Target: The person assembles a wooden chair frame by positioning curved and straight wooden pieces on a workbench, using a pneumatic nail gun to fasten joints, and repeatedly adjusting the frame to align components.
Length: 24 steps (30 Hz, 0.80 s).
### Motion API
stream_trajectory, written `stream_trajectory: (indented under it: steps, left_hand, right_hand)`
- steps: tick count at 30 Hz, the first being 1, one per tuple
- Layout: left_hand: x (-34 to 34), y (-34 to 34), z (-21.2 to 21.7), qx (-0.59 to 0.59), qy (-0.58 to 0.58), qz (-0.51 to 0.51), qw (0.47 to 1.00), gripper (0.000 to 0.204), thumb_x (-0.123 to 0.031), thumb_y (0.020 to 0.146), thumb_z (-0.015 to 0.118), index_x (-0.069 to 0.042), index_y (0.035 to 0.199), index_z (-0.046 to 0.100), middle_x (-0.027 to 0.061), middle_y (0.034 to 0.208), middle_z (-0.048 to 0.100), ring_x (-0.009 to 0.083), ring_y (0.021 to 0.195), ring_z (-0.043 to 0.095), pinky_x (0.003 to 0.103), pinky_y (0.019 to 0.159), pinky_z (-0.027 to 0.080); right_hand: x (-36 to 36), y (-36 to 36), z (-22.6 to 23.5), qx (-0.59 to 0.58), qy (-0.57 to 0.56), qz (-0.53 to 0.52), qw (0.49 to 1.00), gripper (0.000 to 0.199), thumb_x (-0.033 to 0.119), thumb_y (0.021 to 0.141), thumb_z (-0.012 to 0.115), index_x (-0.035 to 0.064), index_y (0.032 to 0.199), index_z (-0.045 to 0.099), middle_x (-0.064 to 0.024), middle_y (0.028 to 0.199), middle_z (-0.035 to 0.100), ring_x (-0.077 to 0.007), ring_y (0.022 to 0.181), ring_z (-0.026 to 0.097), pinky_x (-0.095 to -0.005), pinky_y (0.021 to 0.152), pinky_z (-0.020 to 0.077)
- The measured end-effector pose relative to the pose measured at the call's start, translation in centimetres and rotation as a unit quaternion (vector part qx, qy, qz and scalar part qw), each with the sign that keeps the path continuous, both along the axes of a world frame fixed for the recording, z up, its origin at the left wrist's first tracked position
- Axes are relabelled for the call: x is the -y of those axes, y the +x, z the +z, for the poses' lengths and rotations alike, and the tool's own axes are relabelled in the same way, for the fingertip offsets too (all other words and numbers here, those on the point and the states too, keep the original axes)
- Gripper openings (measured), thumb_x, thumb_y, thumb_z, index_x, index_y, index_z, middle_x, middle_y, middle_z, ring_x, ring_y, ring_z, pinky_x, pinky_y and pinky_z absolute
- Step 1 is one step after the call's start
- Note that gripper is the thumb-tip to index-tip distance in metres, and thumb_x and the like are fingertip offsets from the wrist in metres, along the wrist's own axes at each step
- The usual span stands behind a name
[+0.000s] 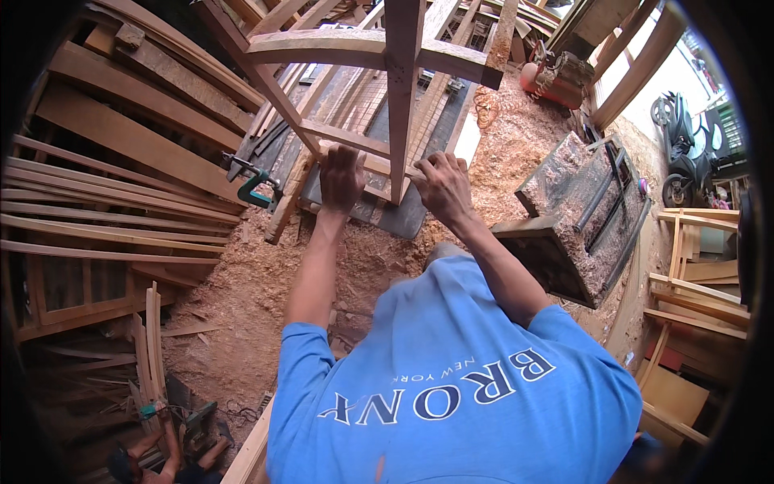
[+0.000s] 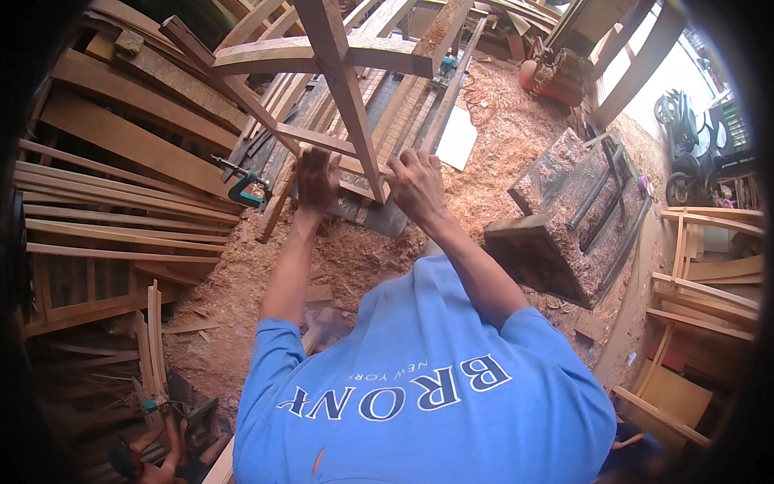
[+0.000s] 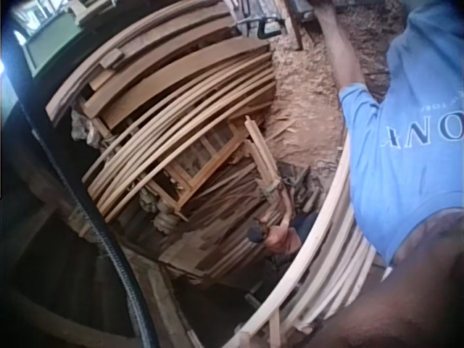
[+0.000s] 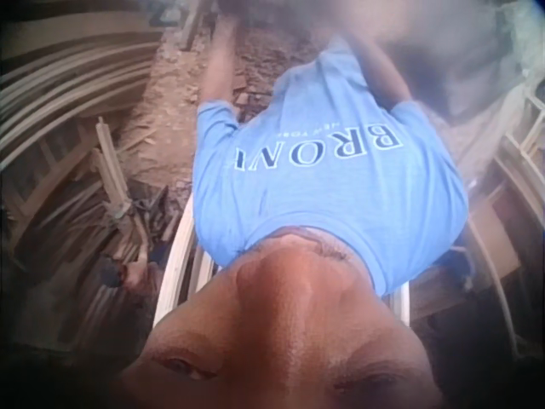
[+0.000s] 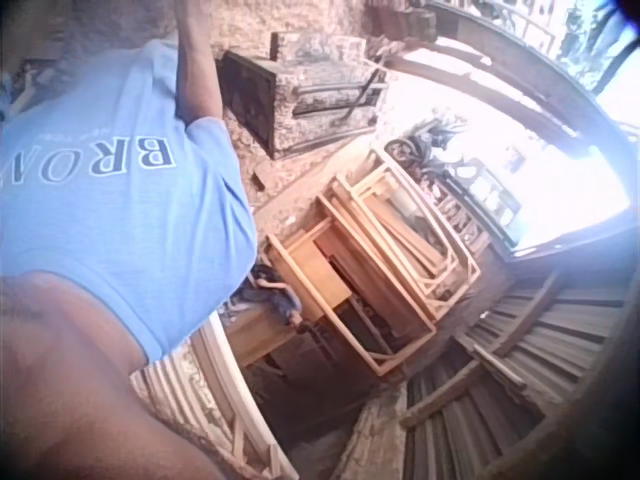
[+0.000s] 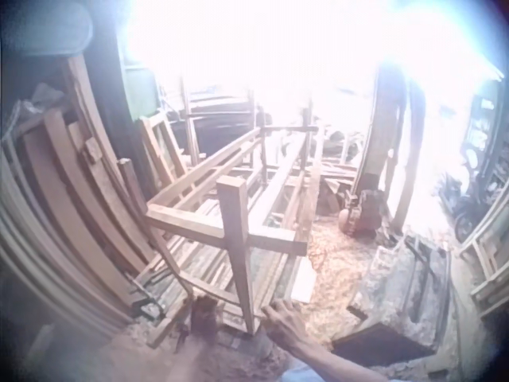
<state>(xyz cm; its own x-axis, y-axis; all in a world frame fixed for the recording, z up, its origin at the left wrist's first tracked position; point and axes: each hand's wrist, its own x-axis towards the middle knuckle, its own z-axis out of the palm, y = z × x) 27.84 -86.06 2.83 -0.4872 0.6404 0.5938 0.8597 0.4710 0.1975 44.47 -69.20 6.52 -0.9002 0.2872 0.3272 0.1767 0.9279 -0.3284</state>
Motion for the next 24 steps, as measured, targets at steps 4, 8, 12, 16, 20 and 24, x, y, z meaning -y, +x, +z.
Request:
stream_trajectory:
  steps: [4,8,12,16,20,24]
  left_hand:
    - [0.0,-1.2,0.0,-0.074,-0.030,-0.102,0.992,0.019,-0.024,0.092,0.067,-0.012,0.107,0.070,0.0080,0.115,0.069,0.0267,0.104,0.059,0.048,0.094,0.041]
    - [0.5,-1.5,0.0,0.026,-0.089,-0.160,0.983,0.023,-0.026,0.094,0.066,-0.014,0.114,0.071,0.0053,0.111,0.071,0.0258,0.112,0.063,0.046,0.100,0.038]
    - [0.5,-3.2,-0.4,0.052,-0.076,-0.217,0.972,0.028,-0.026,0.095,0.066,-0.013,0.120,0.071,0.0094,0.115,0.071,0.0286,0.112,0.064,0.051,0.105,0.036]
    - [0.1,-5.1,-1.3,0.005,-0.082,-0.258,0.963,0.029,-0.026,0.094,0.068,-0.010,0.117,0.071,0.0122,0.116,0.069,0.0308,0.107,0.066,0.046,0.092,0.051]
    - [-0.1,-5.4,-1.8,0.066,-0.042,-0.289,0.954,0.025,-0.017,0.089,0.070,-0.012,0.113,0.072,0.0098,0.110,0.070,0.0271,0.105,0.066,0.044,0.095,0.047]
    - [-0.3,-5.2,-1.8,0.035,0.034,-0.281,0.958,0.023,-0.013,0.087,0.066,-0.012,0.109,0.073,0.0088,0.113,0.069,0.0263,0.107,0.064,0.046,0.095,0.042]
  right_hand:
    - [-1.0,0.3,0.4,0.041,0.056,0.041,0.997,0.033,0.035,0.087,0.074,0.0139,0.112,0.067,-0.0098,0.126,0.056,-0.0272,0.119,0.051,-0.0453,0.099,0.0365]
    - [-1.0,0.5,0.6,0.065,0.064,0.060,0.994,0.036,0.027,0.086,0.074,0.0122,0.117,0.063,-0.0090,0.130,0.053,-0.0253,0.126,0.048,-0.0444,0.106,0.0316]
    - [1.0,0.7,0.9,-0.032,0.057,-0.005,0.998,0.023,0.018,0.087,0.071,0.0079,0.106,0.065,-0.0091,0.117,0.060,-0.0268,0.115,0.057,-0.0435,0.103,0.0372]
    - [5.9,0.4,0.8,-0.117,0.017,-0.052,0.992,0.011,0.007,0.085,0.068,0.0036,0.095,0.067,-0.0085,0.095,0.067,-0.0253,0.091,0.066,-0.0379,0.081,0.0513]
    - [11.8,-2.5,-0.5,-0.101,0.080,-0.075,0.989,0.020,0.005,0.085,0.064,0.0003,0.104,0.067,-0.0118,0.105,0.067,-0.0247,0.095,0.066,-0.0375,0.082,0.0544]
    - [13.2,-6.6,-0.5,-0.009,0.100,-0.180,0.979,0.031,0.007,0.092,0.057,-0.0002,0.122,0.060,-0.0164,0.128,0.058,-0.0295,0.096,0.069,-0.0411,0.084,0.0578]
